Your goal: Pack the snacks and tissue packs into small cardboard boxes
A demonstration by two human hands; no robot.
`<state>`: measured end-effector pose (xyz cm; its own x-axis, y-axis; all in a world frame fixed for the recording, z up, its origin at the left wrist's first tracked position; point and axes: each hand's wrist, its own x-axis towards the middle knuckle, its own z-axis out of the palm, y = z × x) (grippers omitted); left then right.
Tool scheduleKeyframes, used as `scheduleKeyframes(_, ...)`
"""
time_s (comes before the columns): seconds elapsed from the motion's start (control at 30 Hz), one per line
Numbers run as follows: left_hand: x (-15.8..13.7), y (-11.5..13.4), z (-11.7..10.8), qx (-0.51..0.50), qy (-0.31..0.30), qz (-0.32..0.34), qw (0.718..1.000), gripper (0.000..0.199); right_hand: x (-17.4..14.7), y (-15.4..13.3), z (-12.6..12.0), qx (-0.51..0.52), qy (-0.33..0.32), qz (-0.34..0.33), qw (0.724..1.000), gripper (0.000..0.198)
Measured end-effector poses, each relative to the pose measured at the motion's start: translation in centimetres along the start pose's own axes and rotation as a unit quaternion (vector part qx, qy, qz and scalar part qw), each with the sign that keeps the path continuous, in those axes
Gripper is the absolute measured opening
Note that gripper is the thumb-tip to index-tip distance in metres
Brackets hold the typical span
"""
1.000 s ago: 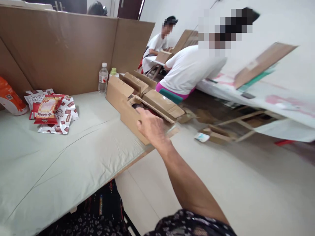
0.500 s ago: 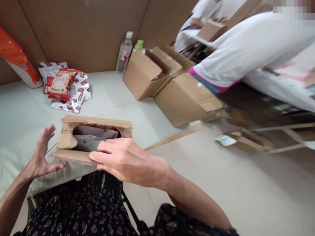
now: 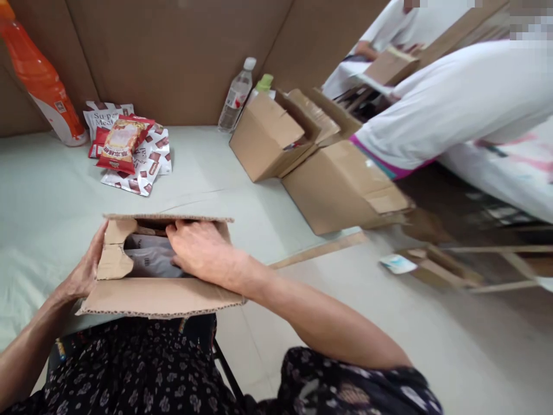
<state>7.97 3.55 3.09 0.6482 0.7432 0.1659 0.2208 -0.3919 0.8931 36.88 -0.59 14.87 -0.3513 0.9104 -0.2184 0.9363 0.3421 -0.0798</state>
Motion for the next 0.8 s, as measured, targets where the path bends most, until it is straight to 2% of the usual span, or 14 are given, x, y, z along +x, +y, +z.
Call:
scheduleKeyframes(0.07,-0.2,-0.2,0.2,-0.002,0.004,0.0,1.0,0.137,0.8,-0.3,0.5,0.01,-0.017,-0.021,1.0,0.023)
scheduleKeyframes(0.13,-0.4,-0.3,0.3,-0.002,0.004,0.002,1.0,0.132,1.0,-0.2,0.9,0.047,-0.026,-0.08,0.995,0.005)
scheduleKeyframes(0.2,-0.4,-0.2,0.3,0.008,0.002,0.009,1.0,0.131,0.4,0.3,0.8,0.09,-0.011,-0.142,0.986,0.016)
scheduleKeyframes(0.27,-0.3,0.3,0.2,0.02,-0.001,0.018,1.0,0.13,-1.2,1.1,-0.2,0.13,0.052,-0.176,0.974,0.027)
scheduleKeyframes(0.33,-0.2,1.3,0.1,0.027,-0.002,0.025,0.999,0.126,-3.0,1.9,-2.1,0.187,0.138,-0.165,0.958,0.031)
scheduleKeyframes(0.43,-0.6,2.6,0.2,0.037,0.007,0.028,0.999,0.121,-4.0,3.3,-5.5,0.302,0.265,-0.047,0.914,0.028)
scheduleKeyframes(0.5,-1.4,2.9,0.2,0.046,0.026,0.015,0.998,0.121,-2.1,4.2,-7.2,0.383,0.363,0.038,0.849,0.026)
scheduleKeyframes(0.53,-2.1,2.8,0.1,0.05,0.04,0.006,0.998,0.122,-0.3,4.7,-7.8,0.424,0.406,0.057,0.807,0.026)
scheduleKeyframes(0.6,-3.8,2.3,-0.7,0.057,0.081,-0.013,0.995,0.123,4.3,5.6,-8.1,0.496,0.45,0.06,0.74,0.028)
scheduleKeyframes(0.67,-5.9,1.7,-2.6,0.093,0.156,-0.035,0.983,0.124,9.1,6.3,-7.7,0.522,0.432,0.068,0.733,0.03)
scheduleKeyframes(0.73,-7.8,1.6,-5.5,0.147,0.238,-0.059,0.958,0.119,12.4,6.8,-6.5,0.514,0.396,0.092,0.756,0.027)
scheduleKeyframes(0.8,-8.7,2.4,-8.9,0.184,0.286,-0.065,0.938,0.099,13.7,6.9,-4.8,0.503,0.361,0.106,0.778,0.023)
